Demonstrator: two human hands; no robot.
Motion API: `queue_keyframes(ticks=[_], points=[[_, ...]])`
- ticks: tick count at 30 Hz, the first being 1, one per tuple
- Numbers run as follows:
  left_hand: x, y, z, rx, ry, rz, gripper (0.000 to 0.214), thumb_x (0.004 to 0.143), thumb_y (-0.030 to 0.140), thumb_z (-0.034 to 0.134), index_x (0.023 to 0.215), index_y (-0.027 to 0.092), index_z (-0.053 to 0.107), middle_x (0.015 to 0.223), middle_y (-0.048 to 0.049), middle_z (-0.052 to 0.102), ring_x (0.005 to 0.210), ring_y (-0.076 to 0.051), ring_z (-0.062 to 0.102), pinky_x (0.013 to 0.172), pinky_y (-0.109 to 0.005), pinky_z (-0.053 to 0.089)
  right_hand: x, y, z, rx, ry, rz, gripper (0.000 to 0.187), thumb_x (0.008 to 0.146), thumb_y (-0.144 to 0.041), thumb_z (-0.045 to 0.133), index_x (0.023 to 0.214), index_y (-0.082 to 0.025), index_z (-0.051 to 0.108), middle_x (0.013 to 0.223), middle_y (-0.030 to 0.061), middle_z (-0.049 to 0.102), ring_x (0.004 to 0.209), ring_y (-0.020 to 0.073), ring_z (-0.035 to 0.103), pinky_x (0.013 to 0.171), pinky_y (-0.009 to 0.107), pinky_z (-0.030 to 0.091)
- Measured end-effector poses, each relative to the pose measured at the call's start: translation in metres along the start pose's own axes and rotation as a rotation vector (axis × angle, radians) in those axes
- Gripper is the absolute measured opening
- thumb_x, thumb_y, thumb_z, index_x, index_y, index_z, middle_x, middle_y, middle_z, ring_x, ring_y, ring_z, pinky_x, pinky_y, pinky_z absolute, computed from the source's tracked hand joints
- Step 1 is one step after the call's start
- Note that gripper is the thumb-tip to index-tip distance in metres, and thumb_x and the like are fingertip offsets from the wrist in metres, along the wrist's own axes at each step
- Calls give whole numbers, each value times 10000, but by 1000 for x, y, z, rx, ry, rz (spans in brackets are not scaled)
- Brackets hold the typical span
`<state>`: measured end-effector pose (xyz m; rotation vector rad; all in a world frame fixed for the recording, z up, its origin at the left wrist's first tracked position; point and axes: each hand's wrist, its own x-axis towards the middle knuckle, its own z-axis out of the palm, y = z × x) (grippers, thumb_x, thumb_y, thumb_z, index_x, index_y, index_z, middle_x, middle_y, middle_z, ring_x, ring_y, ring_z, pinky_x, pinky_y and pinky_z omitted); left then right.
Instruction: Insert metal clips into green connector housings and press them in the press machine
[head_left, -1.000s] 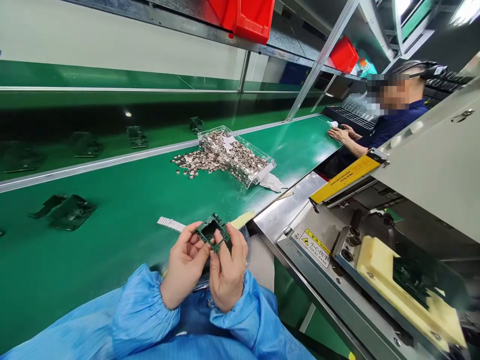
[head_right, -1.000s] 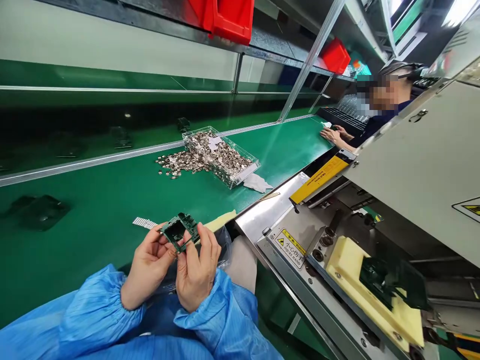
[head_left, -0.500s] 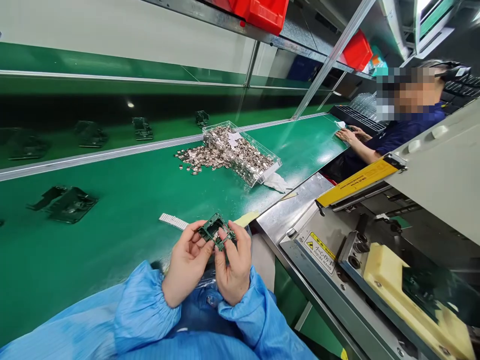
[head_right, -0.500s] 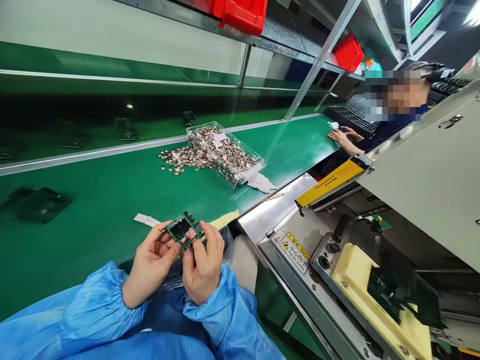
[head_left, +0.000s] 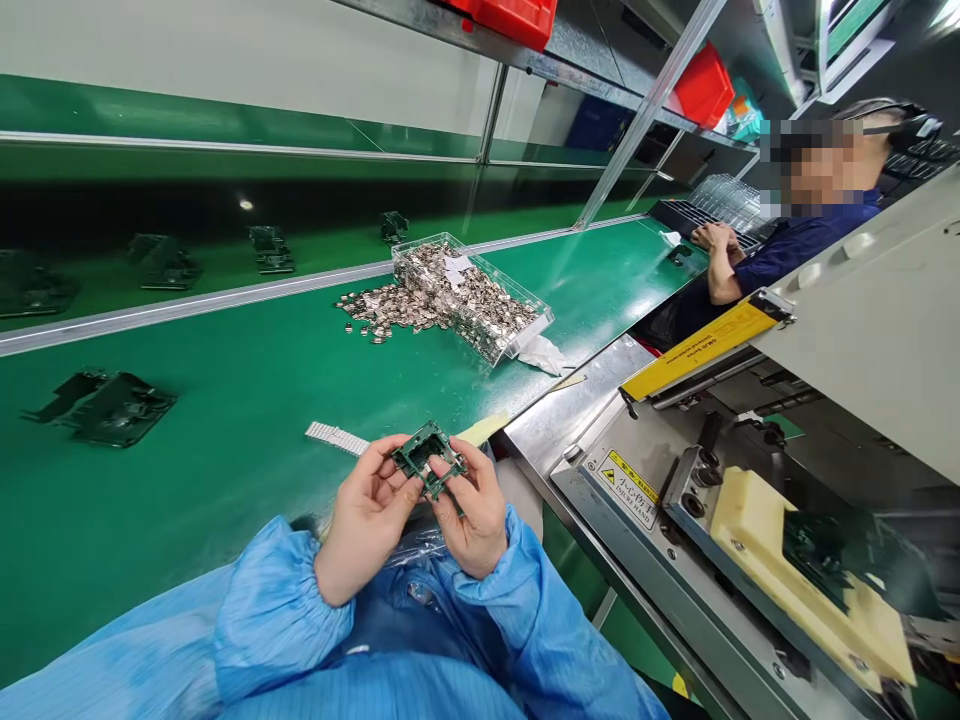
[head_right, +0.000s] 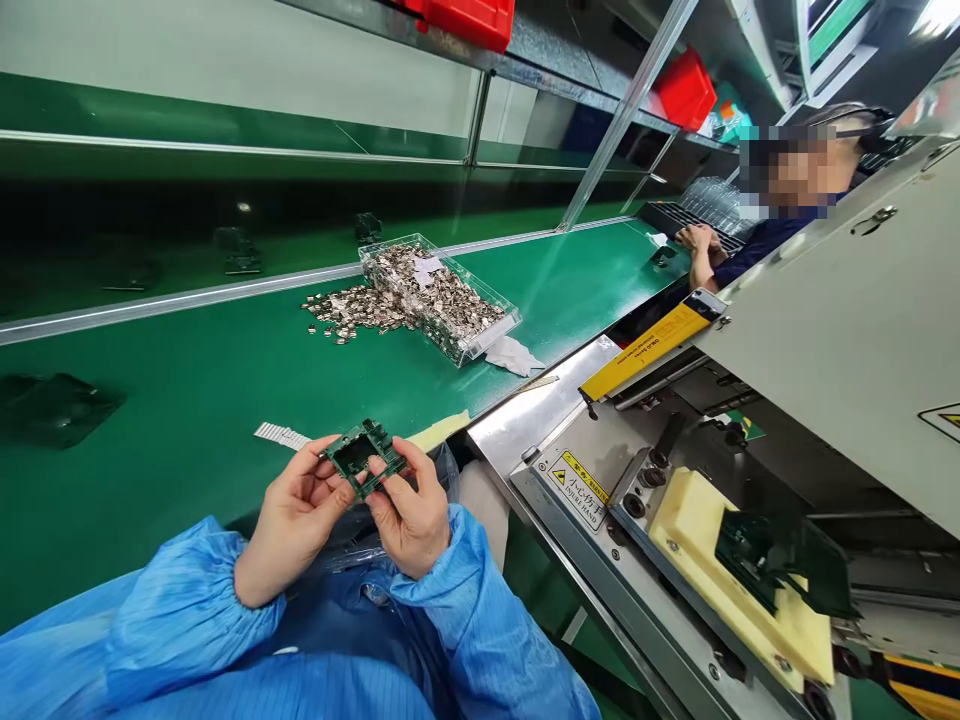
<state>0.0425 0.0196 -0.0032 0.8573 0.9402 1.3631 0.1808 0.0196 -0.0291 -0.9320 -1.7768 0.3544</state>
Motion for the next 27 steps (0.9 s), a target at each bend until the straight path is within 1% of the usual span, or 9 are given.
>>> queue_keyframes(ticks=[4, 8, 10, 12, 15, 17, 21, 24, 27], points=[[0, 3, 1, 23, -23, 35, 391, 754, 224, 721, 1084, 188, 514, 990, -41, 685, 899, -110, 689, 793, -158, 537, 2, -4, -4, -99, -46, 17, 465, 943, -189, 468, 1405, -207, 422, 1311, 164, 443, 1152, 270, 534, 935, 428, 525], [-1, 4, 1, 49, -50, 53, 347, 781, 199, 693, 1085, 202, 525, 984, -23, 675, 893, -93, 683, 770, -135, 533, 0, 1, -7, -209, -76, -51, 497, 947, -197, 468, 1432, -268, 385, 1327, 150, 416, 1148, 274, 534, 888, 402, 551], [-2, 4, 1, 44, -60, 43, 340, 788, 199, 683, 1089, 202, 525, 985, -27, 670, 894, -98, 684, 756, -137, 536, 0, 2, -8, -202, -112, -62, 505, 950, -198, 463, 1440, -270, 370, 1334, 150, 412, 1165, 275, 527, 899, 399, 545], [-3, 4, 1, 33, -56, 25, 339, 787, 206, 680, 1088, 196, 522, 1012, -44, 667, 919, -113, 684, 768, -152, 540, 1, 1, -9, -137, -130, -35, 481, 954, -196, 449, 1427, -257, 390, 1313, 149, 431, 1166, 267, 530, 923, 402, 530], [-4, 2, 1, 26, -39, -9, 356, 770, 221, 694, 1079, 181, 521, 1049, -71, 664, 972, -145, 679, 808, -187, 542, 2, -2, -8, -24, -107, 22, 400, 959, -197, 437, 1353, -246, 483, 1258, 136, 472, 1134, 249, 557, 929, 401, 524], [-3, 1, 1, 26, -27, -35, 383, 747, 233, 714, 1073, 173, 521, 1063, -85, 664, 998, -168, 673, 819, -209, 544, 1, -1, -7, 6, -99, 28, 367, 959, -204, 442, 1315, -241, 521, 1247, 132, 486, 1119, 244, 569, 924, 397, 525], [-1, 2, 1, 17, -7, -105, 446, 701, 265, 753, 1064, 170, 514, 1041, -92, 674, 944, -197, 689, 759, -245, 567, -3, 11, -9, -74, -143, -52, 424, 950, -204, 464, 1372, -249, 469, 1333, 144, 462, 1167, 264, 547, 911, 398, 531], [0, 5, 1, 11, -17, -159, 460, 690, 275, 764, 1059, 169, 510, 975, -78, 686, 860, -191, 700, 703, -257, 575, -4, 17, -14, -140, -195, -110, 444, 939, -245, 503, 1381, -265, 465, 1336, 145, 481, 1182, 284, 533, 888, 415, 536], [-1, 8, 2, 8, -34, -170, 469, 675, 273, 778, 1055, 169, 524, 952, -66, 687, 817, -170, 696, 690, -244, 569, -1, 11, -17, -73, -170, -50, 373, 952, -286, 484, 1323, -288, 530, 1296, 118, 520, 1148, 262, 556, 881, 414, 538]])
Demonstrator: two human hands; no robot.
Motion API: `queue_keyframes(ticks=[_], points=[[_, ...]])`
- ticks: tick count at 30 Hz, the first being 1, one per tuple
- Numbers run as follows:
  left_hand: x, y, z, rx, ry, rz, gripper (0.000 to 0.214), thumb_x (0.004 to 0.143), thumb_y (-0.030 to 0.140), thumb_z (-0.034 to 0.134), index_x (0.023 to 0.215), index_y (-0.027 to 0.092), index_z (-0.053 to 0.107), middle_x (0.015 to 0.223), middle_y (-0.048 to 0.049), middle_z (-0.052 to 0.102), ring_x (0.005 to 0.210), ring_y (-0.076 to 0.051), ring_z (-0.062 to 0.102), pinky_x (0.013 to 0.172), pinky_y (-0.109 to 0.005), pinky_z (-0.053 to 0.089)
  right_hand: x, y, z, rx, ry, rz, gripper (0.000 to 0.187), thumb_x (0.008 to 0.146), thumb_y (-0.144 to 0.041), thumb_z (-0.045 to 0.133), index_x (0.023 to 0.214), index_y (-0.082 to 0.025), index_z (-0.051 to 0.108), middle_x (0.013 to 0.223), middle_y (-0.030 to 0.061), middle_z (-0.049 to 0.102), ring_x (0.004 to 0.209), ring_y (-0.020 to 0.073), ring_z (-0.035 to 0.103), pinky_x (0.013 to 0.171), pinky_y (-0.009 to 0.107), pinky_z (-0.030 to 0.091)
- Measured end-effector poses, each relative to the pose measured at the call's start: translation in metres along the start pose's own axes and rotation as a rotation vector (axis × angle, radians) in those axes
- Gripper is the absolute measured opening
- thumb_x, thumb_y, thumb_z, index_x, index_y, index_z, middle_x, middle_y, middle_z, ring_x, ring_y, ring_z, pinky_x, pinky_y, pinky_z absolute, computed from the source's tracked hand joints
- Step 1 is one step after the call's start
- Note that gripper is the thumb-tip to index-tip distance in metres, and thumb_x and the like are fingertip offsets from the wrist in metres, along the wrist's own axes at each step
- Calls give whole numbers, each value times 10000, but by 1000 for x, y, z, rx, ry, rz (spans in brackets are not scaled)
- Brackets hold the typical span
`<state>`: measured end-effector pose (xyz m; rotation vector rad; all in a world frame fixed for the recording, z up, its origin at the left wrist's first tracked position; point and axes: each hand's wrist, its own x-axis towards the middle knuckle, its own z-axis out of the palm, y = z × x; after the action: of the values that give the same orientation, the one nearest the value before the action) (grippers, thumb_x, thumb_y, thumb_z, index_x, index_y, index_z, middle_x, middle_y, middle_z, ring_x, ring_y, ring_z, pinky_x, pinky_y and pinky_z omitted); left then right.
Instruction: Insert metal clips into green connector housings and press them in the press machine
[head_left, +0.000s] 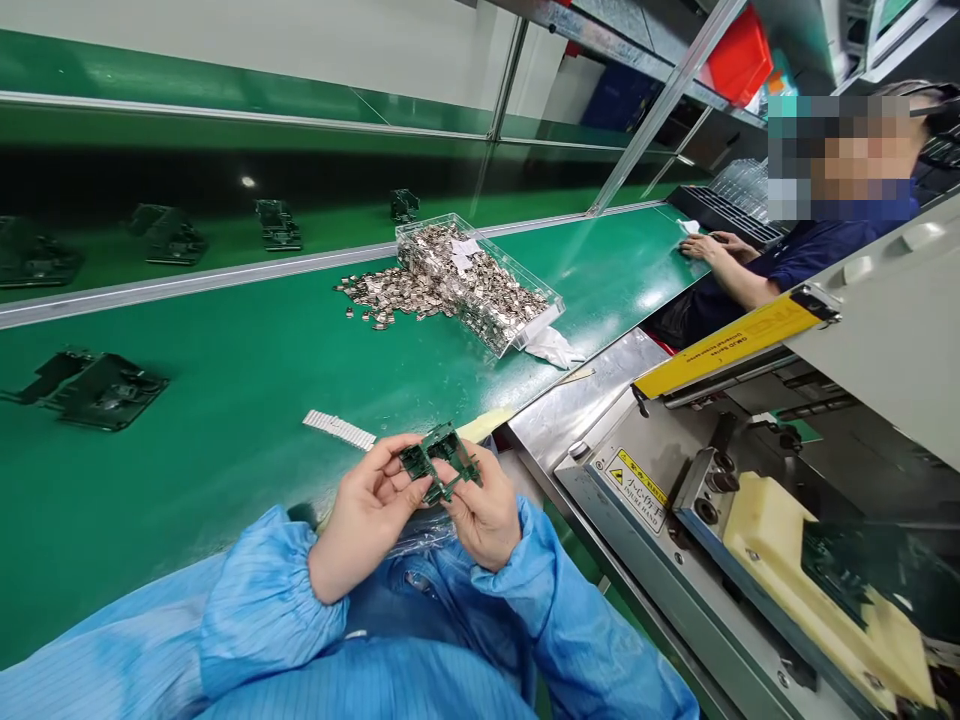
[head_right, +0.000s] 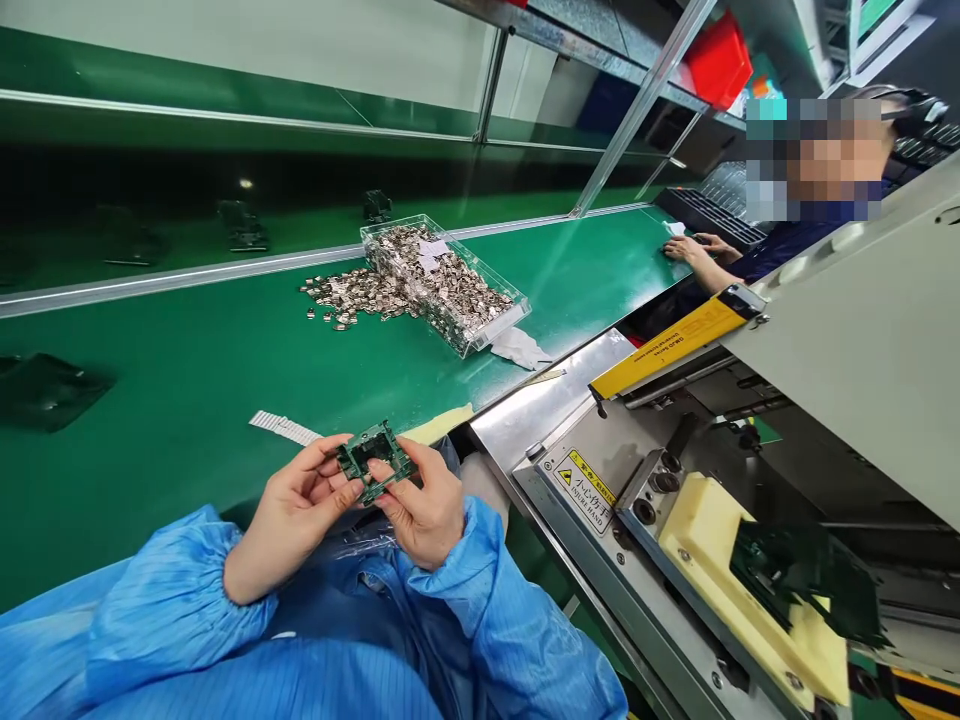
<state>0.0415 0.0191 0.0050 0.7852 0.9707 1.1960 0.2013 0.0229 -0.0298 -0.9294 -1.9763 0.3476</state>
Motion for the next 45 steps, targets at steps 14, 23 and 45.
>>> queue_keyframes(ticks=[14, 23, 45], points=[[-12, 20, 27, 104, -284, -35, 491, 661, 252, 785, 1085, 171, 551, 940, -96, 708, 779, -202, 703, 634, -252, 568, -16, -46, -54, 109, 255, 244, 683, 885, -436, 605, 1458, -213, 306, 1402, 154, 449, 1261, 313, 456, 956, 453, 481], [13, 57, 177, 506, -1072, 269, 674, 576, 216, 815, 1220, 241, 618, 1195, -106, 660, 1122, -307, 613, 918, -391, 523, -96, -105, -197, -132, 774, 389, 835, 747, -473, 765, 1416, -241, 323, 1227, 150, 585, 1068, 292, 620, 840, 423, 558], [63, 38, 144, 744, -972, 125, 460, 507, 204, 833, 958, 183, 745, 946, -112, 691, 771, -230, 692, 657, -285, 579, -95, -30, -298, -497, 434, 692, 606, 801, -478, 663, 1303, -212, 453, 1191, 118, 628, 1147, 278, 576, 993, 471, 437]])
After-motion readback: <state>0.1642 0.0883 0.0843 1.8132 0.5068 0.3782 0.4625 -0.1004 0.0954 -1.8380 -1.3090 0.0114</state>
